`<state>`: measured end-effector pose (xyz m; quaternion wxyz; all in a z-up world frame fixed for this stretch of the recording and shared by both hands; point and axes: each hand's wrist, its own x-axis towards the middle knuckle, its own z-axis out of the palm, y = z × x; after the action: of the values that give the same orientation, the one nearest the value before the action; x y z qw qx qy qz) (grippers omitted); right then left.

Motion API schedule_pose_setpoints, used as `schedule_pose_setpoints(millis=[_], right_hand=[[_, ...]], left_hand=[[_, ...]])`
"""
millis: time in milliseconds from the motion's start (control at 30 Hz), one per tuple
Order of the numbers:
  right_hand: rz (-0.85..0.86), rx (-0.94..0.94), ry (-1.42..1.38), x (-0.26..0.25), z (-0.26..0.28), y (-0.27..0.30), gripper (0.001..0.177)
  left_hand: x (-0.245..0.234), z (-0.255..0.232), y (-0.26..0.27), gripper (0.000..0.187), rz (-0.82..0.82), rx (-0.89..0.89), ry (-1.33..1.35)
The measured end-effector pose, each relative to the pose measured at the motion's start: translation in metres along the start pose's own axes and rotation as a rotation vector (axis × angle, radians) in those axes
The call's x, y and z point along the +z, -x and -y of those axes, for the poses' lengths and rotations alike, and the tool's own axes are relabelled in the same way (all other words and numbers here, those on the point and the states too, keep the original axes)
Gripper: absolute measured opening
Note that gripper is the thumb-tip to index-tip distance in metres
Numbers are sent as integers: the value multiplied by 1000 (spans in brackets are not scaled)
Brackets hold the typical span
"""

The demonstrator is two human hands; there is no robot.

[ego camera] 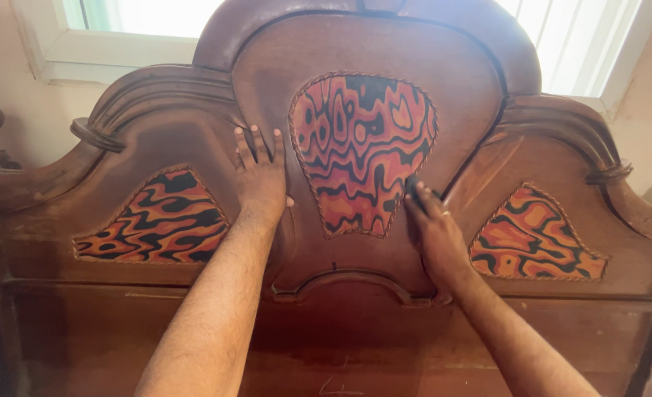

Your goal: The person rubs a dark cloth against the surface of a wooden headboard, moving in circular and back-and-forth motions across the carved panels and flat areas. The person uses both hands to stabilize and wipe different sections of the headboard throughout the clip.

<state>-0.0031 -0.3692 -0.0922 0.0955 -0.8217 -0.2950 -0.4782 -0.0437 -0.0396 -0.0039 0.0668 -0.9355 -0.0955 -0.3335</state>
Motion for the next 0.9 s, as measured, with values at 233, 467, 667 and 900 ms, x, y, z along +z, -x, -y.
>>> schedule_pose_setpoints(millis=[233, 467, 667, 900], right_hand=[[171, -170, 116, 30, 2, 60, 71], [253, -369, 89, 36, -14, 118, 63], [459, -263, 59, 25, -26, 139, 70], [283, -141, -273, 11, 5, 84, 80]], left_hand=[[1, -4, 4, 135, 6, -7, 10], [1, -3, 5, 134, 12, -1, -5], [3, -2, 5, 133, -11, 5, 26], [5, -4, 2, 134, -2, -15, 45]])
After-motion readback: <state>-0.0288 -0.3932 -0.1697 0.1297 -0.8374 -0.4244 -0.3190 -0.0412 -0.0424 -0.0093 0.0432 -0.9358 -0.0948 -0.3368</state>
